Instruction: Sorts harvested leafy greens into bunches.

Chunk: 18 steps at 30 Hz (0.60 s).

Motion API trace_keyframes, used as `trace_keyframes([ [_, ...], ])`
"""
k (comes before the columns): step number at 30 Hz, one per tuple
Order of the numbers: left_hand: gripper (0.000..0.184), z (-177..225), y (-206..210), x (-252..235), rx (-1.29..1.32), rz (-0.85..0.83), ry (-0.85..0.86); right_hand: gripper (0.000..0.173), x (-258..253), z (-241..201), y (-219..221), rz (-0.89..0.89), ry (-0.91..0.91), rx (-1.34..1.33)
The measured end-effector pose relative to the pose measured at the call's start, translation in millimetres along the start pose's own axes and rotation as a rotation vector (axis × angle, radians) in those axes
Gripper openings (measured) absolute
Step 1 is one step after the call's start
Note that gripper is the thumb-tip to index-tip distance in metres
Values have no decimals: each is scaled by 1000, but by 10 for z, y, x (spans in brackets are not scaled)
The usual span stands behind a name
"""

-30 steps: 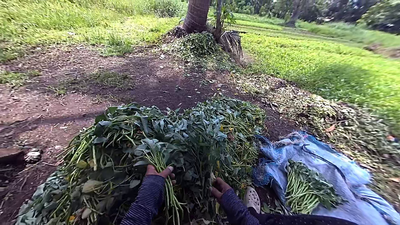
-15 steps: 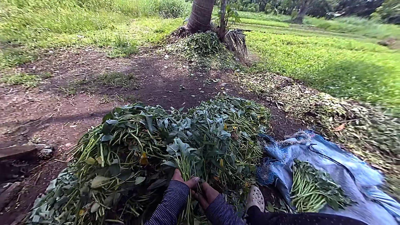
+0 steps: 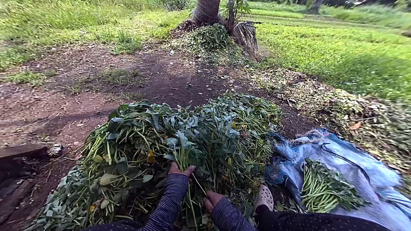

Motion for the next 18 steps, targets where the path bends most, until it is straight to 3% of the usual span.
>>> trace_keyframes([
  [4, 73, 18, -109, -125, 34, 55, -12, 47, -68, 165, 158, -5, -80, 56],
  [13, 70, 88, -401, -248, 137, 252, 25, 41, -214, 635, 400, -249, 134, 229],
  [16, 71, 142, -431, -179, 149, 252, 37, 49, -189, 623, 90, -14, 123, 131],
  [18, 69, 168, -443, -151, 160, 243, 42, 38, -233, 442, -305, 123, 91, 88],
])
Point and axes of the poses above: each hand's wrist, its own x-axis away from the middle knuckle, its own y-axis out of the palm, z = x × y, the point moved 2 cm from there along -x, towards the middle knuckle, and after that the axes turned 1 degree about x, right-handed, at the moved point
